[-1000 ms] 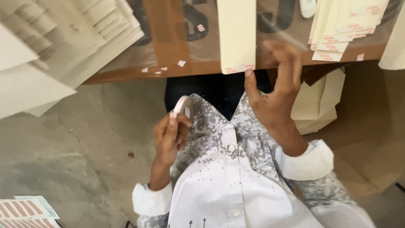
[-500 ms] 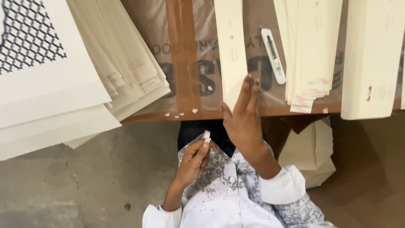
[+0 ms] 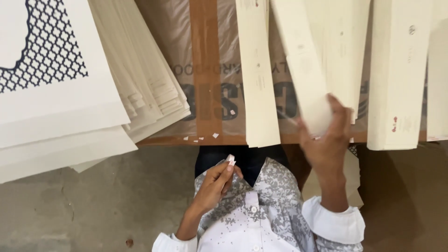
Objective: The recorder is applying adhesive tape to white paper strips, likely for packaging labels or components.
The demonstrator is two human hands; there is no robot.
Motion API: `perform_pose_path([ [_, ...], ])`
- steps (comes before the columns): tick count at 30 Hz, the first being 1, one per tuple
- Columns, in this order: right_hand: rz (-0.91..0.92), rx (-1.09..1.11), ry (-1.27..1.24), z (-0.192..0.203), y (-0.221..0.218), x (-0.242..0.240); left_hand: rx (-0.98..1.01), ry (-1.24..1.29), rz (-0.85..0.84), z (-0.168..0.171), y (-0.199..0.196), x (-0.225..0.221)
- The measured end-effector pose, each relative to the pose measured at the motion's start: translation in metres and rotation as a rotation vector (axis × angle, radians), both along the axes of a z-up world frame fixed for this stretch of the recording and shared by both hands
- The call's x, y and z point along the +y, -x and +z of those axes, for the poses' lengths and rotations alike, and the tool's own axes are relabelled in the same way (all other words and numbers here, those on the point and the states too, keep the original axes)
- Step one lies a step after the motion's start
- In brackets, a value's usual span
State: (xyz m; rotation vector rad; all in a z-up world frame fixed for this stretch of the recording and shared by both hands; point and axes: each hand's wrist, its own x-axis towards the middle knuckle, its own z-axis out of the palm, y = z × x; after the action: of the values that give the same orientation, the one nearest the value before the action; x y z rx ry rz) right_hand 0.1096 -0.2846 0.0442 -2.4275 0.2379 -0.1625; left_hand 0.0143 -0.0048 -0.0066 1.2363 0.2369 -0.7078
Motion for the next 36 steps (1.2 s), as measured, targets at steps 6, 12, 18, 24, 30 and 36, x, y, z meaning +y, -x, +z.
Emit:
perform_pose_path([
  [6,-0.064,-0.087,0.341,-0.03,-0.019,-0.054,0.043,0.006,0.031,0.006,-0.004,-0.001],
  [12,-0.077,0.391,-0.088,-0.014,0.007,-0.012,0.072,0.019,0.316,0.02,-0.01,-0.004],
  [18,0.318,0.545,0.034,0.015,0.031,0.06,-0.017,-0.158,0.403,0.06,-0.04,-0.031],
  [24,0.197,0.289,-0.002,0.016,0.033,0.086,-0.489,-0.489,0.156,0.058,-0.058,-0.055],
  [30,0.165,0.421,-0.02,0.025,0.024,0.093,-0.354,-0.496,0.009,0.07,-0.07,-0.061],
  [36,0.18,0.421,0.099,0.003,0.028,0.088,-0.355,-0.512,-0.059,0.076,-0.077,-0.064],
])
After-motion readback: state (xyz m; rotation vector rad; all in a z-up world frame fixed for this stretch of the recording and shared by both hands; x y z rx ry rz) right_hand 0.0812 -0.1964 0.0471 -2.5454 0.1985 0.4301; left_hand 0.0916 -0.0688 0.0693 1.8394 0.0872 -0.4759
